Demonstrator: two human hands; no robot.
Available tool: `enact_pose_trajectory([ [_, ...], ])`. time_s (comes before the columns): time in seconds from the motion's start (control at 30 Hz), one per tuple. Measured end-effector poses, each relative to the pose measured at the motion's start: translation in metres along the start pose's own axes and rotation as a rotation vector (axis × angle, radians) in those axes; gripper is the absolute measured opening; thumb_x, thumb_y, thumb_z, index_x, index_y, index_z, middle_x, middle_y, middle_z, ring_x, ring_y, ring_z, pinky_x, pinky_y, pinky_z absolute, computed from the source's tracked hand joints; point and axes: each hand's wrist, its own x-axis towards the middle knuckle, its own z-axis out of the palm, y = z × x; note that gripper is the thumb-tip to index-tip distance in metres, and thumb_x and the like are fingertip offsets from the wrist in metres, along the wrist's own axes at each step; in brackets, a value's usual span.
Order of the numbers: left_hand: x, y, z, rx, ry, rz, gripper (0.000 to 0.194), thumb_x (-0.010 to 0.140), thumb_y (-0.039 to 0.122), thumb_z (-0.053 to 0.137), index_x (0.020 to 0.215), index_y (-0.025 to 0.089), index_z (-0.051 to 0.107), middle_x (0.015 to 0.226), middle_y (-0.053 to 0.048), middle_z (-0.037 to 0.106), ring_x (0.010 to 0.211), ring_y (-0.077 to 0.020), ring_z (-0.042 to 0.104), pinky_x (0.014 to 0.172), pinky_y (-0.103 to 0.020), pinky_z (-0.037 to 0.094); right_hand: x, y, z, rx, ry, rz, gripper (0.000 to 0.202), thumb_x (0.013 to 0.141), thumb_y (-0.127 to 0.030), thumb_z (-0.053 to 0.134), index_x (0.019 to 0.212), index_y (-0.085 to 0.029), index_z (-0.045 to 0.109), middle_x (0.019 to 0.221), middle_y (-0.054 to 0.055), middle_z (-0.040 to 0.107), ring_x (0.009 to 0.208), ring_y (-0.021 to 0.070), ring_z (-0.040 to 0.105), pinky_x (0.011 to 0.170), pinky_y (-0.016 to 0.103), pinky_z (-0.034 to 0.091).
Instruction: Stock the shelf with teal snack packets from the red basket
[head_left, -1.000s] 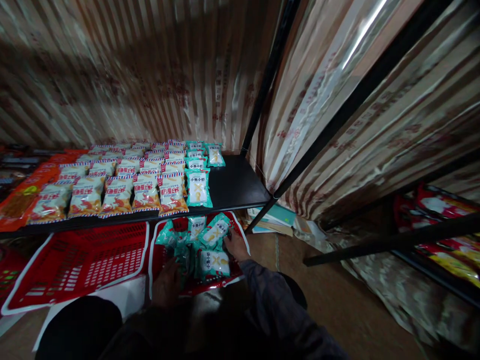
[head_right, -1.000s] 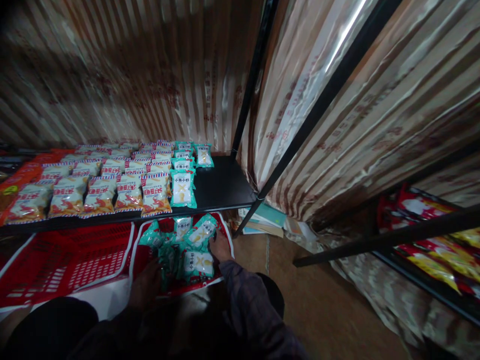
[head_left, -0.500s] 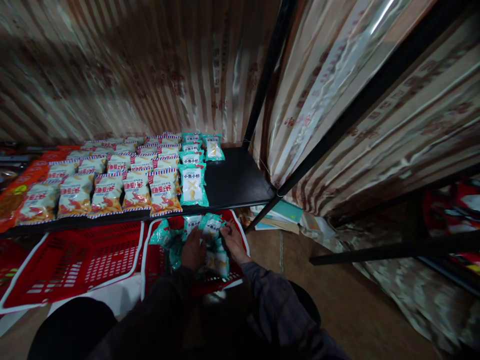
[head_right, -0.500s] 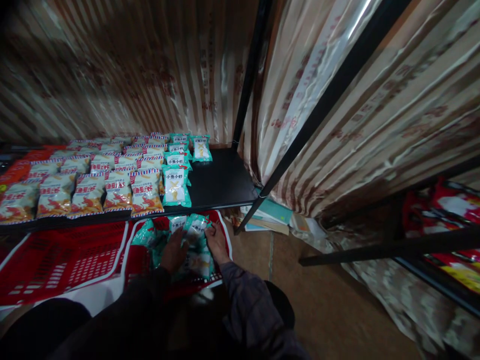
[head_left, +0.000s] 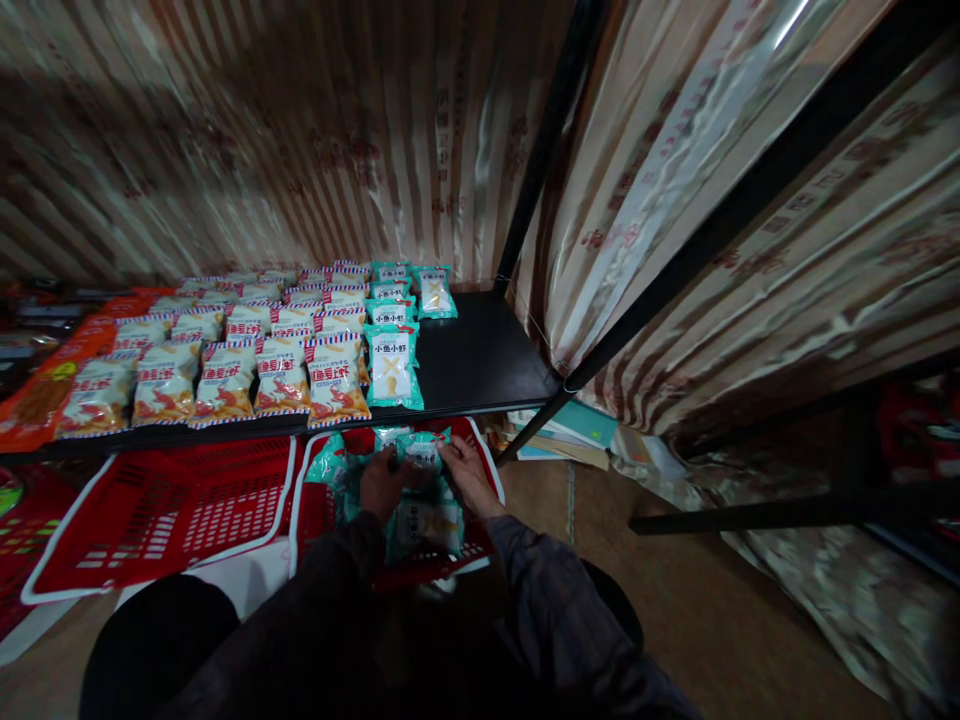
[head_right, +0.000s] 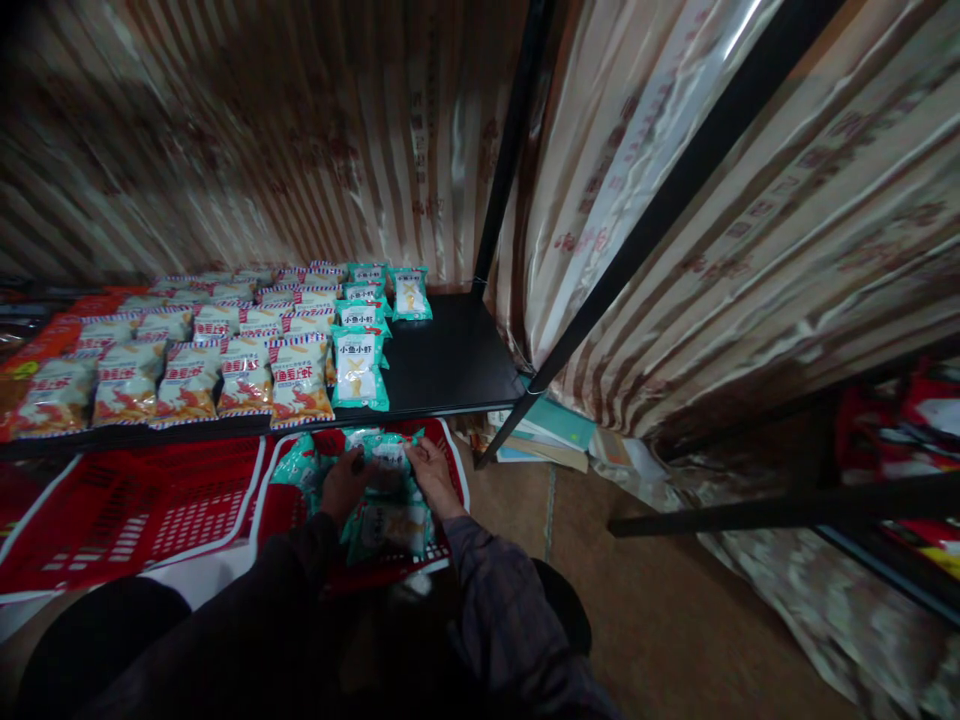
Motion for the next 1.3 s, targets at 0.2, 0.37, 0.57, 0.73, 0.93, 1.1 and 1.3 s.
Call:
enact_pose_trajectory([
  [0.2, -0.009, 0.005, -0.014, -0.243, 0.067, 0.007, 0.035, 0.072, 0.045, 0.059, 0.091, 0.016, 0.061, 0.091, -0.007, 0.065, 0.09, -0.0209, 0.06, 0.079, -0.032, 0.046, -0.006, -0.016, 0.004, 0.054, -0.144, 0.043, 0.04, 0.062, -0.054, 0.07, 0.076, -0.018, 0.06, 0.064, -0.004, 0.056, 0.06, 0.0114, 0.049, 0.058, 0.023, 0.035],
  [0.37, -0.022, 0.011, -0.021, -0.418, 0.042, -0.004, 0.033, 0.07, 0.052, 0.059, 0.071, 0.019, 0.055, 0.069, -0.001, 0.06, 0.073, -0.0176, 0.057, 0.064, -0.027, 0.046, -0.012, -0.024, 0.006, -0.007, -0.226, 0.022, 0.038, 0.065, -0.054, 0.07, 0.073, -0.018, 0.061, 0.062, -0.004, 0.054, 0.06, 0.0111, 0.048, 0.057, 0.022, 0.035],
  [0.57, -0.025, 0.017, -0.026, -0.453, 0.061, -0.019, 0.035, 0.068, 0.054, 0.056, 0.065, 0.02, 0.053, 0.06, 0.002, 0.051, 0.062, -0.0138, 0.048, 0.058, -0.024, 0.04, -0.012, -0.027, 0.008, -0.011, -0.238, -0.006, 0.039, 0.068, -0.056, 0.066, 0.072, -0.017, 0.062, 0.063, -0.003, 0.053, 0.06, 0.0109, 0.046, 0.057, 0.022, 0.034],
  [0.73, -0.026, 0.021, -0.03, -0.475, 0.029, -0.004, 0.038, 0.069, 0.055, 0.052, 0.057, 0.02, 0.047, 0.055, 0.004, 0.043, 0.058, -0.0119, 0.041, 0.055, -0.023, 0.035, -0.007, -0.023, 0.007, -0.047, -0.199, -0.032, 0.043, 0.071, -0.059, 0.062, 0.067, -0.016, 0.061, 0.061, -0.004, 0.051, 0.059, 0.0102, 0.043, 0.055, 0.022, 0.033],
  [0.93, -0.025, 0.019, -0.033, -0.509, 0.015, 0.027, 0.035, 0.074, 0.053, 0.049, 0.062, 0.02, 0.047, 0.062, 0.003, 0.048, 0.063, -0.0127, 0.045, 0.059, -0.023, 0.038, -0.001, -0.019, 0.006, -0.092, -0.193, -0.046, 0.042, 0.07, -0.057, 0.064, 0.064, -0.016, 0.061, 0.058, -0.004, 0.049, 0.056, 0.0091, 0.039, 0.053, 0.021, 0.03],
  [1.1, -0.021, 0.013, -0.033, -0.405, 0.05, -0.008, 0.04, 0.076, 0.055, 0.044, 0.056, 0.02, 0.042, 0.058, 0.003, 0.041, 0.061, -0.012, 0.04, 0.057, -0.023, 0.034, -0.004, -0.023, 0.01, -0.096, -0.206, -0.054, 0.043, 0.069, -0.058, 0.064, 0.065, -0.016, 0.062, 0.057, -0.005, 0.049, 0.055, 0.0092, 0.039, 0.052, 0.021, 0.03],
  [1.3, -0.017, 0.019, -0.038, -0.43, 0.055, 0.005, 0.039, 0.073, 0.055, 0.046, 0.055, 0.02, 0.04, 0.057, 0.004, 0.039, 0.06, -0.0111, 0.039, 0.054, -0.022, 0.032, -0.008, -0.028, 0.014, -0.099, -0.141, -0.056, 0.044, 0.068, -0.059, 0.063, 0.062, -0.016, 0.061, 0.056, -0.004, 0.05, 0.055, 0.01, 0.041, 0.052, 0.022, 0.031],
])
